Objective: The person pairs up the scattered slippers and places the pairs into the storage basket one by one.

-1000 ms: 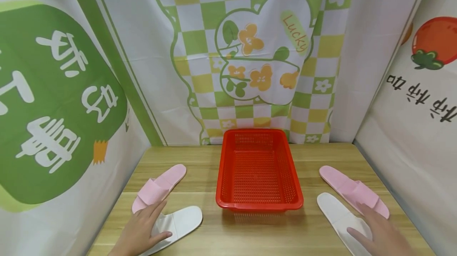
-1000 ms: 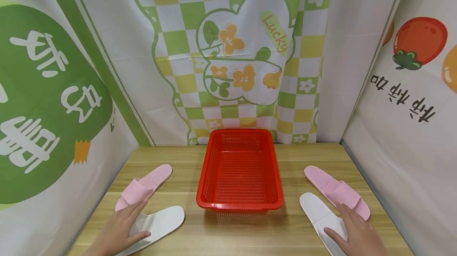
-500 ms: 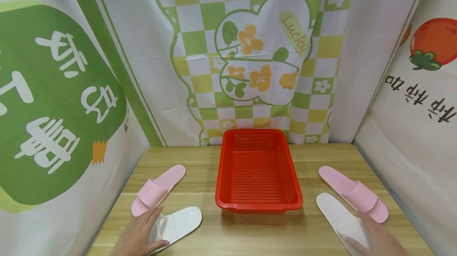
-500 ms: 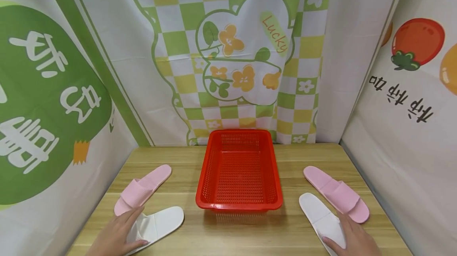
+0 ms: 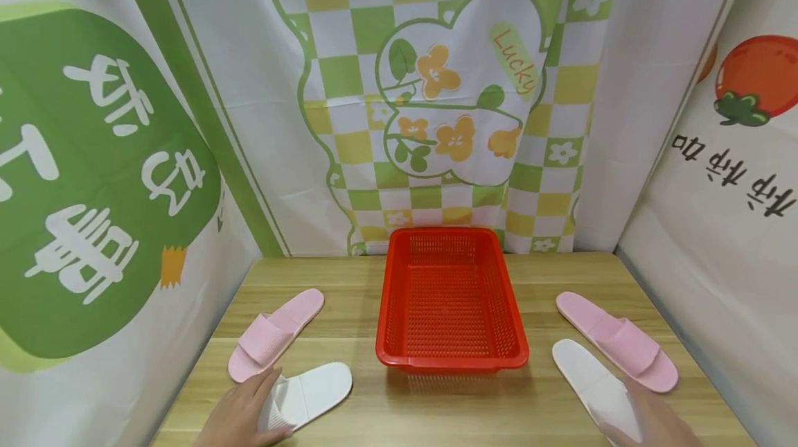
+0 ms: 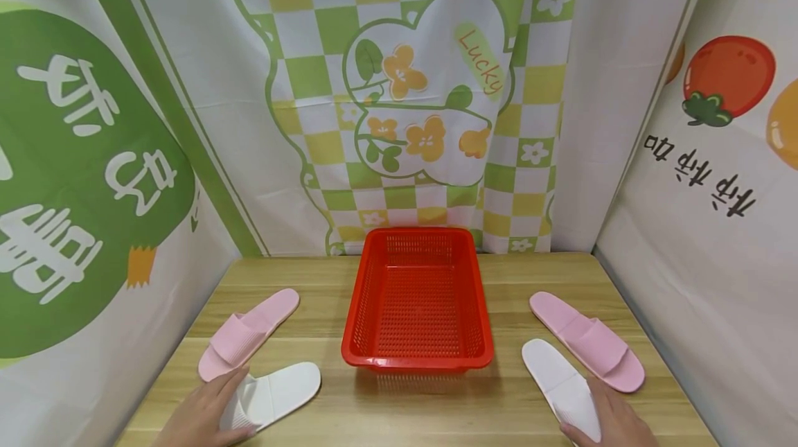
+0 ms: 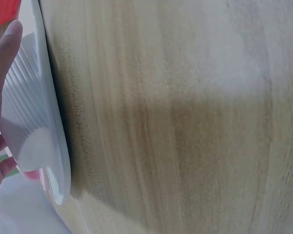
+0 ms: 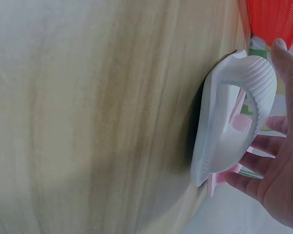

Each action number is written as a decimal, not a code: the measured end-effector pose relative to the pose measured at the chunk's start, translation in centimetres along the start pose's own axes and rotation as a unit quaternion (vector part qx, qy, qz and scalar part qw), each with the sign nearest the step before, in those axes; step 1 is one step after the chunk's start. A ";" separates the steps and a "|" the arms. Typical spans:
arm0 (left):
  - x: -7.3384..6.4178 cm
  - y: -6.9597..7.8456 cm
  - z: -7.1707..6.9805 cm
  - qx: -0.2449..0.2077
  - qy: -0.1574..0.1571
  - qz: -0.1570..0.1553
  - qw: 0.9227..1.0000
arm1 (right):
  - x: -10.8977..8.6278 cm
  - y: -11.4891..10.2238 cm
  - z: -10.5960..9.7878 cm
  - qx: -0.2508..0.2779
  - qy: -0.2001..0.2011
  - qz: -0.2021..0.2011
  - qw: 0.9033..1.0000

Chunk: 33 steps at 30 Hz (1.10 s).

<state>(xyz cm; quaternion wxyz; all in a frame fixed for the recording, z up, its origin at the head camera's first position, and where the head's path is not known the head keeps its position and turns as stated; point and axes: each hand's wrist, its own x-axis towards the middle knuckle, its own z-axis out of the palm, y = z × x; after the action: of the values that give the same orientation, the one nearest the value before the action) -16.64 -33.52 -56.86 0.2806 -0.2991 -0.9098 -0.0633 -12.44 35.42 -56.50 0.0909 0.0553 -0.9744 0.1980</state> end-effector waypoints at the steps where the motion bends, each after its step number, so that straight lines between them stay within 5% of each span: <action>1: 0.0 0.0 0.0 -0.001 0.000 -0.001 1.000 | 0.0 0.0 0.0 -0.002 0.000 -0.001 1.000; 10: -0.4 -0.2 0.5 0.004 -0.011 -0.015 1.000 | -0.6 0.1 0.6 -0.002 0.007 -0.003 1.000; 26: -0.8 -0.6 0.8 0.006 0.020 0.016 1.000 | -0.5 0.9 1.6 -0.027 0.037 -0.040 0.998; 33: -1.3 -0.5 0.8 0.004 -0.005 -0.008 1.000 | -0.9 1.1 2.2 -0.037 0.044 -0.033 0.998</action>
<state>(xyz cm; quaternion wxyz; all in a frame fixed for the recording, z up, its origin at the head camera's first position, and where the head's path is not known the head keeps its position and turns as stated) -16.48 -34.40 -58.25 0.2762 -0.2908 -0.9140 -0.0605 -12.06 35.67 -59.09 0.1416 0.0750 -0.9738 0.1614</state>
